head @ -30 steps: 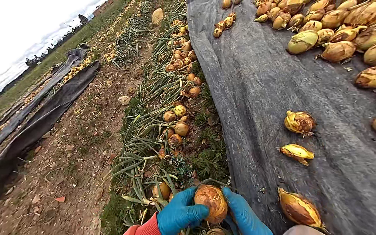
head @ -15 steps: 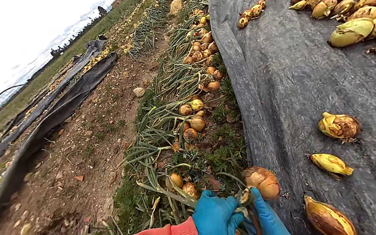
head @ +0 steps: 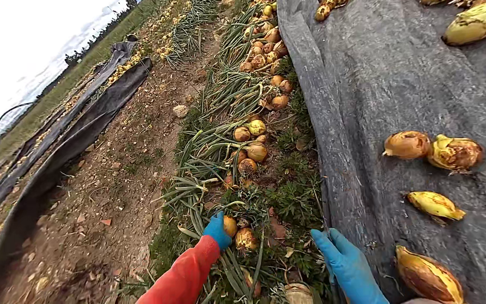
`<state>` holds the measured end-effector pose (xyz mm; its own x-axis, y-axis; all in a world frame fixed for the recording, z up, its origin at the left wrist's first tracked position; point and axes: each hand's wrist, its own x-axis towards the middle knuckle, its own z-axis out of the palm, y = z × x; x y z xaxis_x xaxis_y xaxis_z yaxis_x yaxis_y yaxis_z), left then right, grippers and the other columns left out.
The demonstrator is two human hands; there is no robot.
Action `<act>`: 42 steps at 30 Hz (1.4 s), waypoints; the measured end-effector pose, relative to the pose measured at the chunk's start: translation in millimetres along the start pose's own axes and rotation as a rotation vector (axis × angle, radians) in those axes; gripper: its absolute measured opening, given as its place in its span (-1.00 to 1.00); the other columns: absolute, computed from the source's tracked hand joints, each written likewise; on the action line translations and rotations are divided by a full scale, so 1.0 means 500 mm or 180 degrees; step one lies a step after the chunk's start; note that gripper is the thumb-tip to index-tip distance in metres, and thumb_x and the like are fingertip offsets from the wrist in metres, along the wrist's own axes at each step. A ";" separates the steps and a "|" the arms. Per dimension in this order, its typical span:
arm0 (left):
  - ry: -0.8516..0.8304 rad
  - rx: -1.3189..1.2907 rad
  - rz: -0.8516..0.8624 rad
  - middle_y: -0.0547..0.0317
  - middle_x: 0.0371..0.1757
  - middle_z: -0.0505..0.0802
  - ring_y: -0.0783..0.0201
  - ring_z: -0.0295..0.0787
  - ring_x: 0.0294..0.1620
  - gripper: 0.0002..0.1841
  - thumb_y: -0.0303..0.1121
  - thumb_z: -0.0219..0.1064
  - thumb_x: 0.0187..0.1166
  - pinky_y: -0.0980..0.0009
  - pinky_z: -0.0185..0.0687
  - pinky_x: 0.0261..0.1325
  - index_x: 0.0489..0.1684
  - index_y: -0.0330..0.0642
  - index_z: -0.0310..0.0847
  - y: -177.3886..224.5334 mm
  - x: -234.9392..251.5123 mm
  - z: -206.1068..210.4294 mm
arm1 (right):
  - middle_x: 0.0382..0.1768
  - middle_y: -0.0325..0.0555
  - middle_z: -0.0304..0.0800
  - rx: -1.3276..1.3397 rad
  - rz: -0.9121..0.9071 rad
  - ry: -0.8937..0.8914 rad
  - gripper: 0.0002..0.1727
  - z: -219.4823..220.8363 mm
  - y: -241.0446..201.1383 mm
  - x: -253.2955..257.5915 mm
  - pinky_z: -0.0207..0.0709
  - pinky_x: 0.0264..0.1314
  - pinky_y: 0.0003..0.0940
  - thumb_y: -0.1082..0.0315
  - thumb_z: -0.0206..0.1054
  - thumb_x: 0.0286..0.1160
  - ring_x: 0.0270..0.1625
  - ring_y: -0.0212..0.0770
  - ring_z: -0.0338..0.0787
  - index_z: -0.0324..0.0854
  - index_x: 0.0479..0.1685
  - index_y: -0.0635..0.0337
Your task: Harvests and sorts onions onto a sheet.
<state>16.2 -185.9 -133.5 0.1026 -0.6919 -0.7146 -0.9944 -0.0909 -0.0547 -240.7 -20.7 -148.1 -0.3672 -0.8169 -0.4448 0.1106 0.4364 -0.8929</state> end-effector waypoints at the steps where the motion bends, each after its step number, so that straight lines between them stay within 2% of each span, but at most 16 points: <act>1: -0.0022 -0.0349 0.0055 -0.41 0.70 0.42 -0.27 0.43 0.69 0.19 -0.46 0.66 0.21 -0.15 0.37 0.69 0.93 -0.19 -0.17 -0.016 0.000 0.004 | -0.68 -0.41 0.38 -0.0040 0.0059 -0.0054 -0.46 0.000 0.000 -0.001 0.35 -0.66 -0.39 -0.32 0.24 0.44 -0.72 -0.43 0.38 0.58 -0.28 0.03; 4: -0.0246 -0.2137 0.0584 -0.21 0.46 0.67 0.06 0.73 0.37 0.04 -0.71 0.51 0.19 0.16 0.66 0.41 0.84 -0.21 0.03 -0.075 -0.035 0.003 | -0.70 -0.42 0.35 0.0141 0.0125 -0.0201 -0.54 -0.002 -0.004 -0.002 0.39 -0.70 -0.42 -0.21 0.22 0.54 -0.75 -0.44 0.38 0.56 -0.26 0.04; 6: -0.0504 -0.3127 0.1174 0.14 -0.15 0.82 0.37 0.76 -0.35 -0.43 -0.68 0.37 0.33 0.45 0.73 -0.25 0.40 -0.26 0.37 -0.083 -0.090 0.003 | -0.71 -0.43 0.36 0.0301 0.0227 -0.0434 -0.54 -0.002 -0.007 -0.003 0.37 -0.70 -0.44 -0.22 0.29 0.47 -0.75 -0.45 0.37 0.56 -0.30 0.01; 8: -0.0896 -0.3422 0.1704 0.31 -0.32 0.91 0.52 0.71 -0.56 -0.71 -0.59 0.33 0.39 0.58 0.65 -0.42 0.06 -0.16 0.54 -0.059 -0.147 -0.008 | -0.73 -0.48 0.34 0.0314 0.0366 -0.0914 -0.47 0.002 -0.007 -0.001 0.36 -0.71 -0.47 -0.34 0.41 0.23 -0.77 -0.47 0.36 0.51 -0.34 -0.06; 11: -0.1114 -0.2839 0.2498 0.51 -0.16 0.88 0.66 0.76 -0.24 -0.65 -0.45 0.47 0.40 0.62 0.69 -0.09 0.15 -0.13 0.58 0.006 -0.220 -0.030 | -0.63 -0.49 0.42 0.0287 0.0369 -0.1700 -0.20 0.012 -0.013 -0.014 0.42 -0.65 -0.47 -0.60 0.35 0.02 -0.69 -0.49 0.43 0.55 -0.18 -0.02; 12: -0.1274 -0.2591 0.2707 0.44 0.02 0.85 0.63 0.77 0.03 -0.50 -0.32 0.51 0.43 0.57 0.69 0.21 0.32 -0.28 0.50 0.026 -0.234 -0.037 | -0.57 -0.50 0.49 0.0417 0.0347 -0.1810 -0.13 0.012 -0.017 -0.023 0.44 -0.61 -0.50 -0.65 0.33 -0.04 -0.65 -0.51 0.47 0.59 -0.11 -0.01; 14: -0.1567 -0.2420 0.2586 0.29 0.15 0.80 0.55 0.74 0.21 -0.20 -0.03 0.58 0.34 0.48 0.64 0.36 0.46 -0.41 0.38 0.064 -0.253 -0.032 | -0.61 -0.56 0.58 0.0794 0.0318 -0.1715 -0.07 0.010 -0.023 -0.039 0.44 -0.64 -0.60 -0.78 0.32 -0.20 -0.66 -0.58 0.51 0.65 -0.17 -0.10; 17: -0.1222 -0.2343 0.1774 0.26 0.01 0.88 0.46 0.83 0.08 -0.38 -0.11 0.60 0.22 0.38 0.75 0.24 0.25 -0.26 0.61 0.106 -0.272 -0.002 | -0.67 -0.54 0.52 0.0700 0.0230 -0.1373 -0.17 0.008 -0.021 -0.041 0.44 -0.65 -0.55 -0.72 0.17 0.10 -0.69 -0.56 0.49 0.68 -0.27 -0.10; 22: 0.0683 0.0041 0.1015 -0.13 0.08 0.92 -0.15 0.84 0.23 -0.03 0.45 0.58 0.02 -0.26 0.62 0.29 0.36 -0.15 0.71 0.130 -0.219 -0.062 | -0.82 -0.55 0.30 0.0546 -0.0067 -0.0688 -0.45 0.015 -0.007 -0.039 0.27 -0.70 -0.49 -0.27 0.09 0.53 -0.78 -0.54 0.31 0.41 -0.77 -0.18; 25: 0.0965 -0.0692 0.0426 0.00 0.08 0.91 0.02 0.83 0.22 -0.18 0.31 0.72 0.04 -0.13 0.62 0.37 0.23 -0.07 0.77 0.093 -0.158 -0.112 | -0.83 -0.42 0.33 0.0261 0.0159 -0.0502 -0.34 -0.006 -0.010 -0.017 0.35 -0.80 -0.43 -0.34 -0.11 0.65 -0.84 -0.43 0.36 0.44 -0.64 -0.05; 28: 0.0813 -0.1288 0.1496 0.07 0.08 0.93 0.21 0.86 0.20 -0.42 0.01 0.57 0.41 0.11 0.69 0.40 0.30 -0.19 0.70 0.098 -0.207 -0.070 | -0.53 -0.22 0.50 -0.0601 0.0520 -0.1364 -0.06 -0.011 -0.009 -0.003 0.45 -0.40 -0.14 -0.61 -0.01 0.40 -0.54 -0.23 0.48 0.66 -0.08 0.22; 31: 0.0835 -0.0685 0.2594 -0.30 -0.08 0.88 -0.19 0.87 0.07 -0.63 -0.32 0.17 0.72 -0.14 0.68 0.25 0.19 -0.49 0.70 0.153 -0.292 0.005 | -0.67 -0.45 0.46 0.0361 0.0464 -0.1386 -0.06 0.001 0.001 -0.018 0.38 -0.73 -0.52 -0.75 0.00 0.17 -0.75 -0.48 0.43 0.57 -0.21 0.05; 33: 0.0583 -0.0419 0.2851 -0.33 -0.19 0.85 -0.27 0.86 -0.02 -0.67 -0.35 0.09 0.79 -0.20 0.66 0.16 0.05 -0.48 0.70 0.174 -0.324 0.031 | -0.64 -0.41 0.55 0.1275 0.0434 -0.1294 -0.09 -0.008 0.001 -0.028 0.35 -0.80 -0.59 -0.64 -0.37 0.47 -0.75 -0.49 0.45 0.51 -0.18 0.02; 35: 0.0488 -0.0335 0.3044 -0.29 -0.28 0.83 -0.25 0.87 -0.13 -0.68 -0.33 0.10 0.79 -0.19 0.70 0.00 -0.02 -0.44 0.70 0.182 -0.334 0.041 | -0.58 -0.39 0.63 0.1633 0.0317 -0.1196 0.00 -0.019 -0.003 -0.031 0.40 -0.77 -0.61 -0.76 -0.32 0.28 -0.71 -0.49 0.53 0.50 -0.07 0.01; 38: 0.0953 -0.0200 0.3268 -0.19 -0.41 0.82 -0.17 0.89 -0.28 -0.71 -0.30 0.16 0.72 -0.11 0.75 -0.25 -0.15 -0.38 0.72 0.171 -0.331 0.046 | -0.64 -0.42 0.55 0.1211 0.0294 -0.1225 0.07 -0.038 -0.005 -0.019 0.32 -0.81 -0.59 -0.92 -0.04 -0.16 -0.76 -0.49 0.44 0.54 -0.24 -0.04; 42: 0.0946 0.0050 0.3267 -0.14 -0.49 0.79 -0.15 0.87 -0.39 -0.71 -0.29 0.18 0.72 -0.09 0.71 -0.36 -0.21 -0.36 0.72 0.160 -0.339 0.037 | -0.69 -0.47 0.49 0.0028 0.0273 -0.1304 -0.20 -0.041 -0.023 -0.018 0.37 -0.69 -0.47 -0.70 0.03 0.20 -0.73 -0.48 0.45 0.59 -0.47 -0.11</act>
<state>-81.0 -62.7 -29.6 -0.7834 -0.5792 -0.2253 -0.6088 0.6421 0.4659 -257.6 -10.4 -132.6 0.0412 -0.8609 -0.5070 0.1333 0.5077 -0.8512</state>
